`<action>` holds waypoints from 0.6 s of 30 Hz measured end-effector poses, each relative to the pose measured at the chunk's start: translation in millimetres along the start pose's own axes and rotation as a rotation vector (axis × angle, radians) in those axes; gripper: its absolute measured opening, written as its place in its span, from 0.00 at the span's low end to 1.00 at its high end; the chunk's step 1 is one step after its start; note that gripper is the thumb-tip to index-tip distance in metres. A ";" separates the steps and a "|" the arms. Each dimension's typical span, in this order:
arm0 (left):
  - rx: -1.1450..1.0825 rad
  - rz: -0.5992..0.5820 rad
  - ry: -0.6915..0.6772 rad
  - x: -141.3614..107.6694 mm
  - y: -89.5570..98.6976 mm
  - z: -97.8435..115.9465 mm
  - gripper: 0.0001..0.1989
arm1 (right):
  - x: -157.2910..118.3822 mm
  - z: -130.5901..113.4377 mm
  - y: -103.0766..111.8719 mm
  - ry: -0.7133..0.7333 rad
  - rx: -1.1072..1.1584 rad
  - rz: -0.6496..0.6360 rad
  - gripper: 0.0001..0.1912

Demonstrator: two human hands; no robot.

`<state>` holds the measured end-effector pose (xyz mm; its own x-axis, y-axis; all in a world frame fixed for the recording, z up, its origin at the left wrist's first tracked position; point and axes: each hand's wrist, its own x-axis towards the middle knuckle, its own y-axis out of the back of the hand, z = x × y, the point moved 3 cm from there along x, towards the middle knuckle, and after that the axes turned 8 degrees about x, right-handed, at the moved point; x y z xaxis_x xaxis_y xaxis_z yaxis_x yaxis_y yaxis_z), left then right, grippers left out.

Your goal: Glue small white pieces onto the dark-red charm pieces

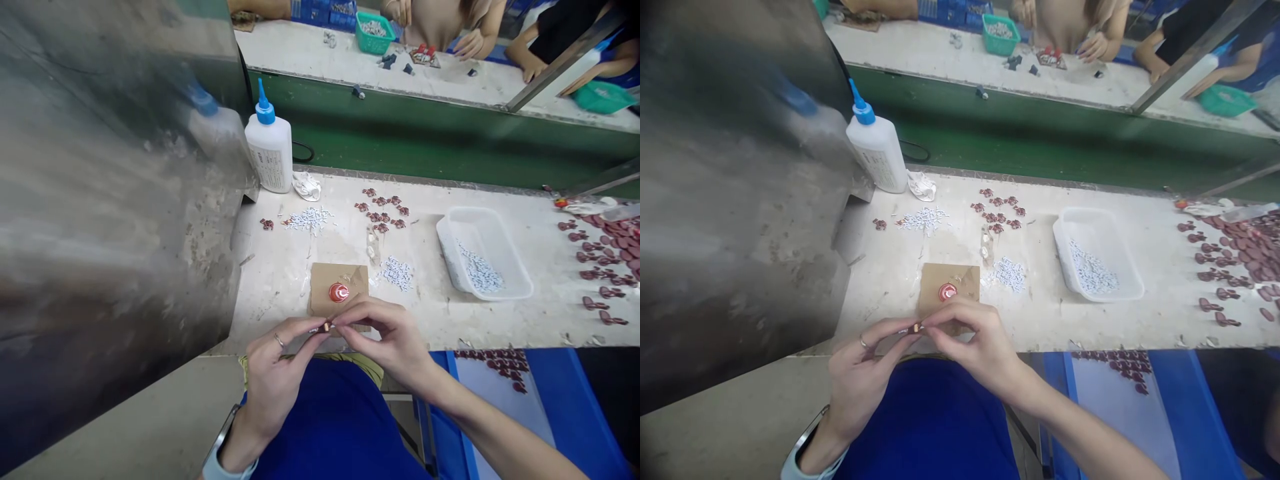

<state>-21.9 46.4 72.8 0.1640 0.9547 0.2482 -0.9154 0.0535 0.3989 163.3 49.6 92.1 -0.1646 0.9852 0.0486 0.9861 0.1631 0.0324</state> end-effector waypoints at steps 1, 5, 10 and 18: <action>0.002 -0.001 -0.004 0.0 0.2 0.1 0.14 | -0.1 -0.2 0.0 0.018 -0.016 -0.007 0.08; 0.011 0.018 -0.022 1.0 1.1 0.5 0.13 | -2.4 -1.6 -1.2 0.124 -0.157 -0.042 0.10; 0.011 0.021 -0.025 5.5 0.9 4.1 0.12 | -5.6 -11.1 -5.1 0.347 -0.425 -0.088 0.13; -0.036 0.004 -0.013 9.7 17.1 35.7 0.15 | -6.8 -43.0 -1.4 0.197 -0.185 -0.052 0.19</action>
<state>-22.8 46.1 113.6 0.1648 0.9510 0.2615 -0.9288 0.0604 0.3656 162.0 40.5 134.7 -0.2340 0.9434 0.2350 0.9581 0.1827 0.2207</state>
